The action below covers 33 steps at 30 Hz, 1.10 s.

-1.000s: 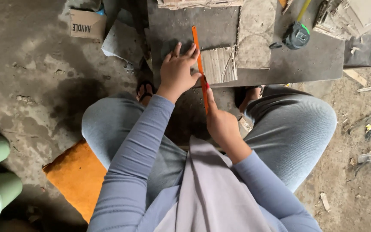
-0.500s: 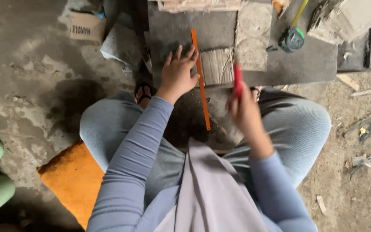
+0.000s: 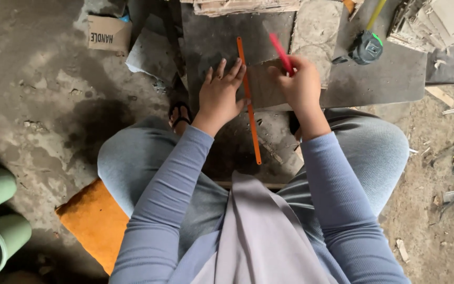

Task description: The person uses a ruler and a utility knife to cut pieces of corrugated cardboard on a workbench. They measure, align, and score the cardboard multiple times, then separate the cut sections.

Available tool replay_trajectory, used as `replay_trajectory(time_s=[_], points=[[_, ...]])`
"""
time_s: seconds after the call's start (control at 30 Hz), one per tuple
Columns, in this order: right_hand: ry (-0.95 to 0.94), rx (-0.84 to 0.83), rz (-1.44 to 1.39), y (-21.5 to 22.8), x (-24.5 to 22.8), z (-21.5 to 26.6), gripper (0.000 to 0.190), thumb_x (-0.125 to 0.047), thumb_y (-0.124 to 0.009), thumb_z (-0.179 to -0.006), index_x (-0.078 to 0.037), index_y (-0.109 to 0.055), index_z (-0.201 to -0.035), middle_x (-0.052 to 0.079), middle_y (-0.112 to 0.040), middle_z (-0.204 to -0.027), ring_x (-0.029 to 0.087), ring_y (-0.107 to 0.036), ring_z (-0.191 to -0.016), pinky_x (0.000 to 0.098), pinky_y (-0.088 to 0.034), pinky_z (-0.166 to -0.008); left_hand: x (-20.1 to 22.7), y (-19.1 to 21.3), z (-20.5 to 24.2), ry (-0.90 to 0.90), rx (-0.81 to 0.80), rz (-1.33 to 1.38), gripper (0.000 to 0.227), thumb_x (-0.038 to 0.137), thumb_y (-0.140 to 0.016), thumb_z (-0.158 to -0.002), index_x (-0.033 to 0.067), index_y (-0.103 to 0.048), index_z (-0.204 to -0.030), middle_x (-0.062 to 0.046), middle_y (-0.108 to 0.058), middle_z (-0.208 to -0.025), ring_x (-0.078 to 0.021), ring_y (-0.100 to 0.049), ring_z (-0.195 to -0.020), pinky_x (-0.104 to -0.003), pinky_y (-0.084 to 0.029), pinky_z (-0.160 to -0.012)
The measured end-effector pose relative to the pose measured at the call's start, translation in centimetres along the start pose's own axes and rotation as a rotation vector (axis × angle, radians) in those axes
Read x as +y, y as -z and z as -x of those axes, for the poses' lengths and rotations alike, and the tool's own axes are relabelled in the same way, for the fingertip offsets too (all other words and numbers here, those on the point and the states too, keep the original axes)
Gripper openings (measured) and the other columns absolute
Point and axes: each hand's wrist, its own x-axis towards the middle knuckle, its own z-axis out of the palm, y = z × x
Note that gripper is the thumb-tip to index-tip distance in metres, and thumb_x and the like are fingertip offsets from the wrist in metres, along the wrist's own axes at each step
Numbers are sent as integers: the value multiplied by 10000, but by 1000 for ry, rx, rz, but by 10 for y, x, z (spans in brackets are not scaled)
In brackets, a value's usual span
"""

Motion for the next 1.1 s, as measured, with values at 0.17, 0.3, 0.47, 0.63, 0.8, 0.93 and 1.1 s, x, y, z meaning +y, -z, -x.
replay_trajectory(time_s=[0.17,0.3,0.47,0.63,0.8,0.93,1.1], points=[[95,42,55,2,-12,5,160,-365,-710,-670,-341,-653,-817,-52,-576,-638,210,-610,-661,330,-472,-570,3,2,-1,38,-36,-7,701,372,-621,-739,111,-336,-1325,-3,-215,-1415,-309,-136,-1301,-487,-134,-1048],[256,115,-48,5,-22,31,127,-216,-716,-687,-194,-672,-804,76,-537,-564,268,-565,-548,318,-419,-512,-2,-4,-4,73,-66,4,724,458,-585,-751,138,-305,-1337,37,-185,-1423,-294,-94,-1309,-486,-124,-1053],[292,175,-251,29,-41,64,78,-72,-663,-724,-78,-626,-792,83,-483,-566,163,-463,-589,252,-352,-531,-7,-13,-5,14,6,-38,755,465,-600,-734,133,-297,-1341,19,-221,-1418,-307,-127,-1303,-491,-162,-1040],[241,265,-369,53,-7,69,94,-19,-693,-763,-43,-611,-801,32,-499,-602,88,-423,-622,215,-322,-539,-7,-16,-6,-14,47,-31,737,409,-634,-729,111,-325,-1328,-7,-251,-1405,-322,-154,-1291,-510,-169,-1027],[-39,263,-650,64,13,72,97,-131,-605,-864,-56,-578,-808,31,-453,-491,74,-435,-400,201,-353,-364,-5,-14,2,-66,148,-38,659,377,-638,-744,80,-400,-1282,-80,-333,-1362,-344,-193,-1276,-530,-132,-1017],[-88,254,-886,61,36,59,121,-120,-555,-874,-35,-520,-795,45,-410,-481,112,-407,-349,227,-350,-327,5,-13,17,-270,344,-105,552,157,-698,-727,66,-472,-1223,-114,-396,-1311,-348,-241,-1244,-543,-170,-1000],[-168,250,-1095,57,56,48,108,-126,-552,-851,-19,-543,-862,10,-366,-526,148,-419,-343,248,-363,-315,9,-25,44,-616,34,-206,724,25,-602,-682,201,-325,-1327,38,-215,-1422,-256,-123,-1310,-503,-130,-1051]])
